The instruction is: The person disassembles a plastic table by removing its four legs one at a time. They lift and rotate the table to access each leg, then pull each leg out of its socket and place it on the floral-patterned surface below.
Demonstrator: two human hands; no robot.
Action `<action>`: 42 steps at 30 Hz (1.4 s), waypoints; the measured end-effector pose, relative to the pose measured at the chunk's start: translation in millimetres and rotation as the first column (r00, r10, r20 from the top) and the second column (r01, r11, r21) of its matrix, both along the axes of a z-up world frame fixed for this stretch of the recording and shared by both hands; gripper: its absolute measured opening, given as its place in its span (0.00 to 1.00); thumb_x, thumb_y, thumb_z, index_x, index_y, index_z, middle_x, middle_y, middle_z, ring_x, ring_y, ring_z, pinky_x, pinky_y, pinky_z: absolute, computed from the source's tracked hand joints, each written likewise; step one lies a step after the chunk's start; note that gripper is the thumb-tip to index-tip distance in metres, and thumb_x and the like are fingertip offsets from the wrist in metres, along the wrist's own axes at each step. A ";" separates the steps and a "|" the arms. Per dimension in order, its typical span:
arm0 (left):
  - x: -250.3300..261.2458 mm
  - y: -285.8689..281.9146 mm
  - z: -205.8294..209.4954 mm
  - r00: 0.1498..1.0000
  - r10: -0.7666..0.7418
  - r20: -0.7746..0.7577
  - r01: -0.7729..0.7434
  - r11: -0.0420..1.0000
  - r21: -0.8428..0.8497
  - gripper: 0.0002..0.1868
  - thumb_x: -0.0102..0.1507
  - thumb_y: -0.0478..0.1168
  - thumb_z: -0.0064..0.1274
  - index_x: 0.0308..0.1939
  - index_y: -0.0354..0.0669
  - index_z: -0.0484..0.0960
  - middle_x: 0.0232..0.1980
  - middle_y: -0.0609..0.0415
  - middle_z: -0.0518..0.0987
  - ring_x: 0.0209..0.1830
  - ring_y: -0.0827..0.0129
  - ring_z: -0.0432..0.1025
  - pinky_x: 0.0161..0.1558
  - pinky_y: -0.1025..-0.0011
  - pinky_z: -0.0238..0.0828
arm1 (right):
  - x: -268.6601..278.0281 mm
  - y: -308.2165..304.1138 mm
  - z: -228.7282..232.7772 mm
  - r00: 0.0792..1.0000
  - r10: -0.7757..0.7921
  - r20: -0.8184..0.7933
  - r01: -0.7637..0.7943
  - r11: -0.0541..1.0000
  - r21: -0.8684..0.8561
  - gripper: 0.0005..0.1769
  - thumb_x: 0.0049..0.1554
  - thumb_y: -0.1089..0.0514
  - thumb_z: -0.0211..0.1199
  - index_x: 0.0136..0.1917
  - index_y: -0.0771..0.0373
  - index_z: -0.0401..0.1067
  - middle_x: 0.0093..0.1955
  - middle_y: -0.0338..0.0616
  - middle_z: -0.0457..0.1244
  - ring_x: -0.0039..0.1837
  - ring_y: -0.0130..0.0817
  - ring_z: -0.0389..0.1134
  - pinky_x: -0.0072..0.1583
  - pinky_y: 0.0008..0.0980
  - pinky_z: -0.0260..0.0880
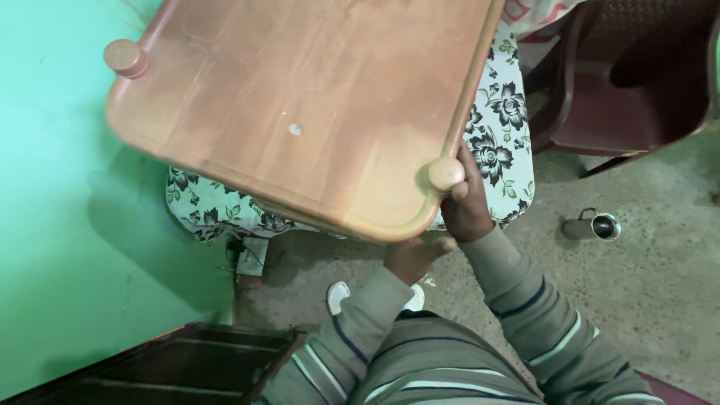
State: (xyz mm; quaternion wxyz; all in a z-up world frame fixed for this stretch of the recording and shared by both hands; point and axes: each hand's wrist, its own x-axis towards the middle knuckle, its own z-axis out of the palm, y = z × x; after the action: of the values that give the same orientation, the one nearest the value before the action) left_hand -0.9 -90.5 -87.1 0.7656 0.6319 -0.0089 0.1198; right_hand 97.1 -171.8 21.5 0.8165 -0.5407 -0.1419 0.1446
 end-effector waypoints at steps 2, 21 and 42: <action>12.9 -5.7 5.7 0.999 0.022 0.030 -0.022 1.000 -0.004 0.52 0.56 0.70 0.65 0.72 0.39 0.69 0.73 0.50 0.70 0.73 0.62 0.64 0.75 0.59 0.62 | 3.3 -1.3 -6.2 1.000 0.013 -0.001 -0.013 1.000 0.001 0.76 0.42 0.19 0.73 0.82 0.70 0.45 0.73 0.49 0.57 0.73 0.37 0.62 0.73 0.40 0.65; 66.3 -24.7 -9.9 0.997 0.025 0.070 -0.007 0.967 -0.256 0.48 0.59 0.75 0.56 0.68 0.41 0.71 0.64 0.50 0.75 0.64 0.62 0.70 0.65 0.59 0.69 | 8.5 -4.0 -12.3 0.999 0.050 0.016 -0.049 0.994 -0.098 0.70 0.45 0.19 0.70 0.79 0.70 0.50 0.63 0.45 0.61 0.62 0.32 0.65 0.64 0.33 0.69; 10.9 85.7 33.3 0.996 0.081 0.047 -0.071 0.980 -0.189 0.56 0.58 0.82 0.50 0.72 0.39 0.69 0.70 0.50 0.73 0.70 0.59 0.70 0.70 0.59 0.69 | -59.1 90.4 6.0 0.996 -0.016 -0.086 0.016 1.000 -0.005 0.56 0.50 0.32 0.75 0.76 0.66 0.52 0.61 0.42 0.60 0.61 0.30 0.62 0.60 0.30 0.66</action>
State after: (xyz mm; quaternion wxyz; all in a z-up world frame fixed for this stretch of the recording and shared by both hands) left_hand 10.0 -4.8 -53.8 0.8159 0.5537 0.0055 0.1665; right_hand 38.0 -81.4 27.5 0.8218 -0.5368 -0.1020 0.1615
